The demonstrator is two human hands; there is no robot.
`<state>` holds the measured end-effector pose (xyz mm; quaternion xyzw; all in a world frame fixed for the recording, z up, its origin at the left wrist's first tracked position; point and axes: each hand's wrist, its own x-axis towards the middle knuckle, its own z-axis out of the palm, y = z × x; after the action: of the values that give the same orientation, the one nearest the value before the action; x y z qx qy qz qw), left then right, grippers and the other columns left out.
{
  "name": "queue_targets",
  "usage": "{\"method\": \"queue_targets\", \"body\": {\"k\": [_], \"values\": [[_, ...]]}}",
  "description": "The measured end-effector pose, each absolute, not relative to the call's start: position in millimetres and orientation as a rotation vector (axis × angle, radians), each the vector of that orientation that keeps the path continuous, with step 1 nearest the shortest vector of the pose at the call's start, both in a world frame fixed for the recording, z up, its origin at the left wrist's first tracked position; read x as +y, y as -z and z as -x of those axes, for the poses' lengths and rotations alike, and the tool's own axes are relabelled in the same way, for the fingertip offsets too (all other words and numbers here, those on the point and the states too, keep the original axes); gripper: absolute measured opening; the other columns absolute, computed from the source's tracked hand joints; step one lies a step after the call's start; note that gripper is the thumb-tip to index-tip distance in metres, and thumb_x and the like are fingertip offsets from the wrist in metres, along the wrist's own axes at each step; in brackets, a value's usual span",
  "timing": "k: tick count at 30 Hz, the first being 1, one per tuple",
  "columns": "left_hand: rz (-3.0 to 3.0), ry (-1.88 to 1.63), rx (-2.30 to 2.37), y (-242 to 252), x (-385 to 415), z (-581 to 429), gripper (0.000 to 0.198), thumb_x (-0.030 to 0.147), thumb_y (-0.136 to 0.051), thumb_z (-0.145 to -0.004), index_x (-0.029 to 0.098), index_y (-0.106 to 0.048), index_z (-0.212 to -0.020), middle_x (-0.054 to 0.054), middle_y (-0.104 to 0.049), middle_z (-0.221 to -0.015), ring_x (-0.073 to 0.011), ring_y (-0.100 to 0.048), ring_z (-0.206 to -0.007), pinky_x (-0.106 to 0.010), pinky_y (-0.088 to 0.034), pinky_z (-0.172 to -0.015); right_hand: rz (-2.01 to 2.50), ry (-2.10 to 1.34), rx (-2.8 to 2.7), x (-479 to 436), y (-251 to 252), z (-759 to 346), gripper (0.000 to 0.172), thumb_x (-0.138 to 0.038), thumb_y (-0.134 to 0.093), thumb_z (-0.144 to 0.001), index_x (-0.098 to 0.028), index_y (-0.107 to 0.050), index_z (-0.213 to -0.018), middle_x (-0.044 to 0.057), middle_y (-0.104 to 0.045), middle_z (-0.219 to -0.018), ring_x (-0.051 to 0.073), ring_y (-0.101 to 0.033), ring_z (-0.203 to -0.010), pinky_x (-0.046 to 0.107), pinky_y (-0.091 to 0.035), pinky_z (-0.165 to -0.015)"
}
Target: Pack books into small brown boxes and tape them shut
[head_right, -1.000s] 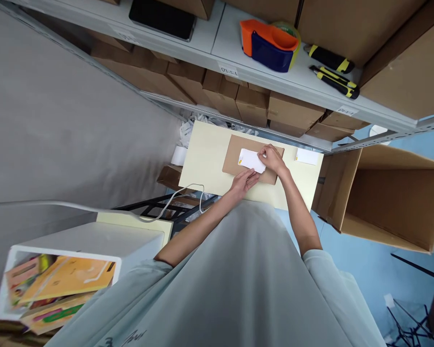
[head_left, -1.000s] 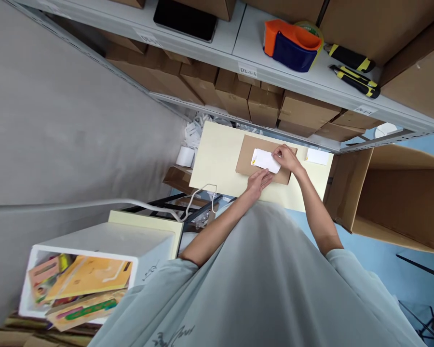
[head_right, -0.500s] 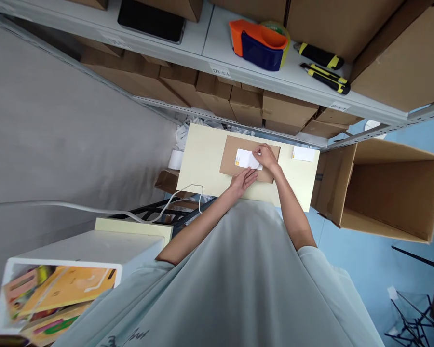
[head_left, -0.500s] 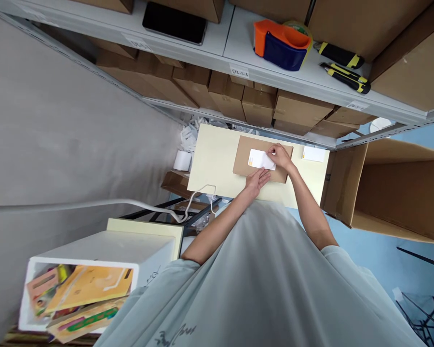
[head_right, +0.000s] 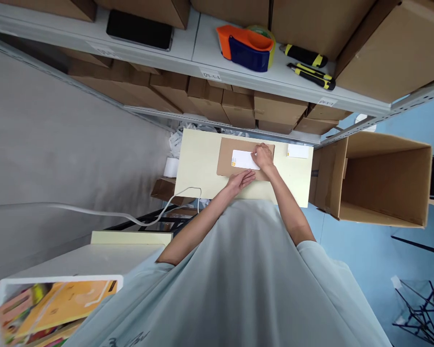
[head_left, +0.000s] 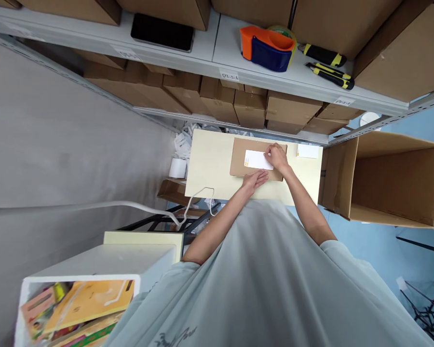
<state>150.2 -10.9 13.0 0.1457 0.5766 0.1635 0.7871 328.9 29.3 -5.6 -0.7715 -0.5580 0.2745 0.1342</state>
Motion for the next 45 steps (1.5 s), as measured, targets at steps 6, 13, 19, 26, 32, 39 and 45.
{"method": "queue_targets", "body": {"k": [6, 13, 19, 26, 32, 39, 45], "values": [[-0.893, -0.462, 1.225, -21, 2, -122, 0.025, 0.034, -0.069, -0.102, 0.017, -0.08, -0.115, -0.018, -0.081, -0.129, -0.0312, -0.075, -0.128, -0.05, -0.05, -0.124, 2.198, -0.577, -1.644, -10, -11, -304, 0.041, -0.026, -0.049, -0.105, -0.01, -0.069, -0.136, 0.026, -0.063, -0.146, 0.041, -0.053, -0.139, 0.057, -0.041, -0.122], [-2.042, -0.228, 1.101, -2, 40, -112, 0.067, 0.033, -0.048, -0.105, 0.013, -0.046, -0.169, -0.012, -0.03, -0.182, -0.0337, -0.005, -0.174, -0.058, -0.001, -0.141, 2.205, -0.622, -1.832, -34, 12, -255, 0.067, -0.039, -0.035, -0.114, -0.01, -0.033, -0.174, 0.015, -0.026, -0.184, 0.032, -0.018, -0.172, 0.054, -0.014, -0.139], [-2.309, 0.0, 1.125, 21, 56, -88, 0.071, 0.041, -0.036, -0.11, 0.013, -0.033, -0.175, -0.012, -0.016, -0.186, -0.0367, 0.004, -0.174, -0.065, 0.005, -0.138, 2.356, -0.525, -1.726, -57, 26, -279, 0.067, -0.038, -0.024, -0.116, -0.012, -0.026, -0.177, 0.01, -0.019, -0.185, 0.03, -0.011, -0.174, 0.054, -0.009, -0.14], [-2.341, -0.029, 1.149, 16, 57, -87, 0.069, 0.038, -0.036, -0.11, 0.012, -0.035, -0.174, -0.015, -0.011, -0.186, -0.0383, 0.005, -0.174, -0.068, 0.004, -0.137, 2.462, -0.442, -1.6, -62, 23, -284, 0.067, -0.034, -0.024, -0.114, -0.01, -0.027, -0.177, 0.014, -0.018, -0.185, 0.031, -0.01, -0.174, 0.058, -0.009, -0.139], [-2.341, -0.044, 0.978, 15, 48, -110, 0.069, 0.04, -0.04, -0.109, 0.018, -0.038, -0.174, -0.01, -0.017, -0.186, -0.0367, 0.003, -0.174, -0.065, 0.003, -0.138, 2.373, -0.523, -1.762, -47, 19, -254, 0.066, -0.039, -0.028, -0.115, -0.014, -0.03, -0.176, 0.012, -0.019, -0.185, 0.031, -0.014, -0.173, 0.055, -0.01, -0.14], [-2.343, -0.004, 1.151, 18, 62, -86, 0.067, 0.04, -0.039, -0.11, 0.017, -0.04, -0.173, -0.015, -0.009, -0.186, -0.0385, 0.007, -0.173, -0.07, 0.004, -0.136, 2.507, -0.444, -1.573, -72, 23, -289, 0.064, -0.035, -0.025, -0.115, -0.019, -0.028, -0.177, 0.011, -0.018, -0.186, 0.03, -0.012, -0.174, 0.062, -0.008, -0.139], [-2.336, -0.092, 1.042, 11, 52, -103, 0.067, 0.039, -0.044, -0.109, 0.017, -0.041, -0.172, -0.014, -0.007, -0.186, -0.0384, 0.01, -0.173, -0.069, 0.008, -0.136, 2.509, -0.432, -1.608, -63, 13, -279, 0.065, -0.036, -0.028, -0.115, -0.015, -0.029, -0.177, 0.012, -0.013, -0.186, 0.033, -0.006, -0.174, 0.06, -0.008, -0.139]]}}
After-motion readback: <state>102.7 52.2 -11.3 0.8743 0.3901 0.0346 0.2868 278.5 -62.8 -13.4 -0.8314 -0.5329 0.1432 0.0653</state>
